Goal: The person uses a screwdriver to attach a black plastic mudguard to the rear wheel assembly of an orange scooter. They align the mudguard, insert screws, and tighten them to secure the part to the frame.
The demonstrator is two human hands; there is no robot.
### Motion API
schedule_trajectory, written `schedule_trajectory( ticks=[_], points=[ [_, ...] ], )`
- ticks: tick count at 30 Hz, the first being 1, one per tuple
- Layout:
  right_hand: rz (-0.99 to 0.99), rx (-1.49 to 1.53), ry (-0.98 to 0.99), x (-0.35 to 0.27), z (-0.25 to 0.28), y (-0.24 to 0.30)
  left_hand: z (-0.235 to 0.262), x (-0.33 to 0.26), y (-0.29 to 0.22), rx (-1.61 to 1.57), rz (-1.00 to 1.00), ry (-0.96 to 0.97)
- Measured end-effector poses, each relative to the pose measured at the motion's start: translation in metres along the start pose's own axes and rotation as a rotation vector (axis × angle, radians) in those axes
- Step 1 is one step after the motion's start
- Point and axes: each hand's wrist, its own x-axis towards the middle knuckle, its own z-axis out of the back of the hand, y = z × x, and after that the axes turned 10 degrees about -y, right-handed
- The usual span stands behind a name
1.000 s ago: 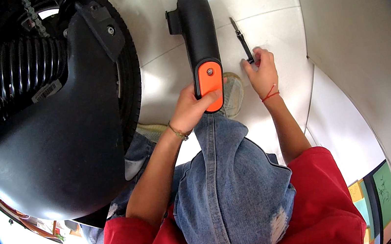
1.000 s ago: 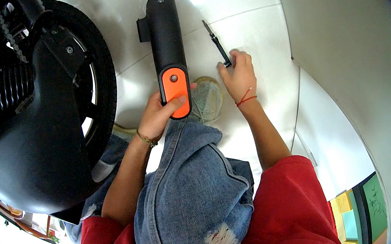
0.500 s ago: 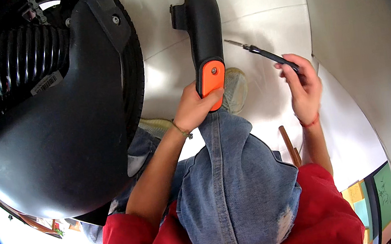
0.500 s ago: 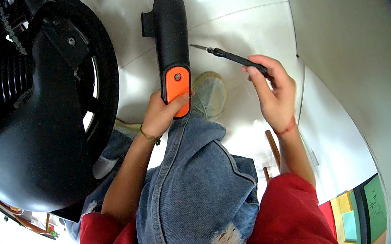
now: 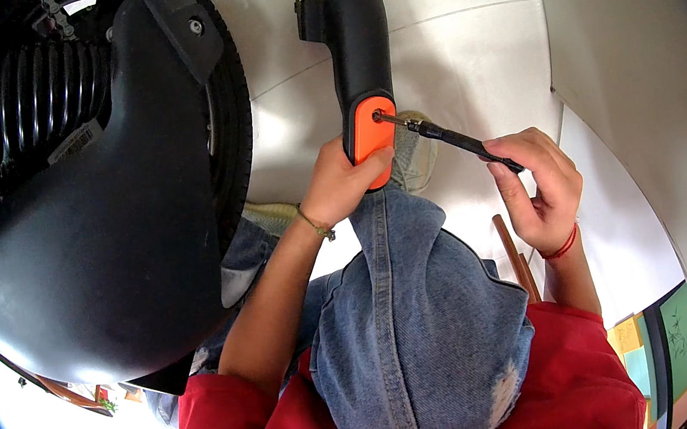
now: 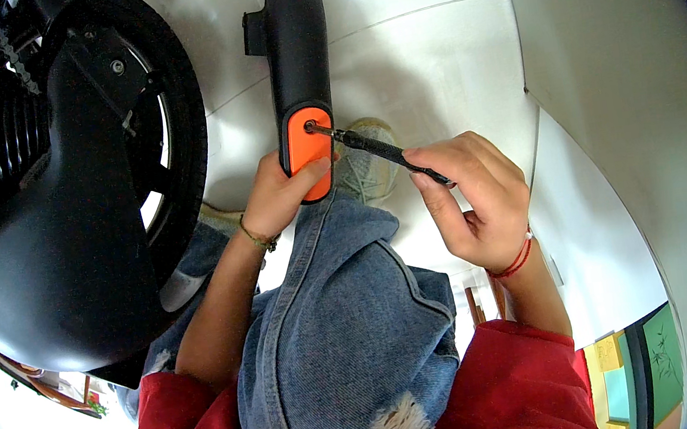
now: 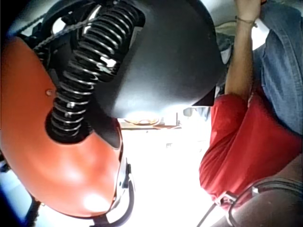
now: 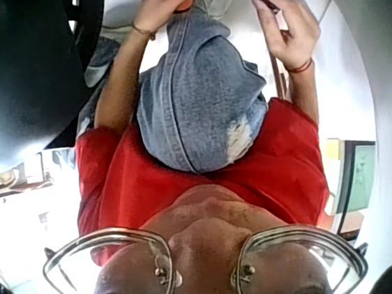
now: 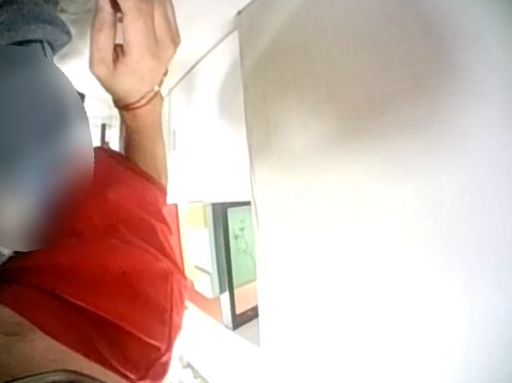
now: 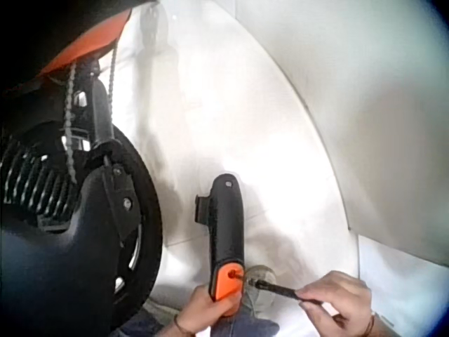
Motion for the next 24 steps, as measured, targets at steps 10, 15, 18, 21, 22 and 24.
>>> schedule_trajectory(
  ticks=[10,15,18,21,22,24],
  points=[
    [0.103,-0.1,0.059,0.008,0.003,0.004,0.001,-0.001,-0.002,0.035,0.0,-0.003],
    [0.24,-0.192,0.124,0.02,0.006,0.009,0.003,-0.003,-0.005,0.097,-0.027,-0.054],
    [0.232,-0.221,0.174,0.022,0.008,0.011,0.006,-0.004,-0.011,0.173,-0.001,-0.046],
    [0.028,-0.23,0.238,0.02,0.01,0.016,0.005,-0.003,-0.012,0.149,-0.026,-0.041],
    [-0.056,-0.144,0.243,0.019,0.01,0.017,0.004,-0.003,-0.012,0.148,-0.027,-0.04],
    [-0.14,-0.052,0.249,0.017,0.007,0.016,0.004,-0.004,-0.011,0.107,-0.025,-0.03]
  ],
)
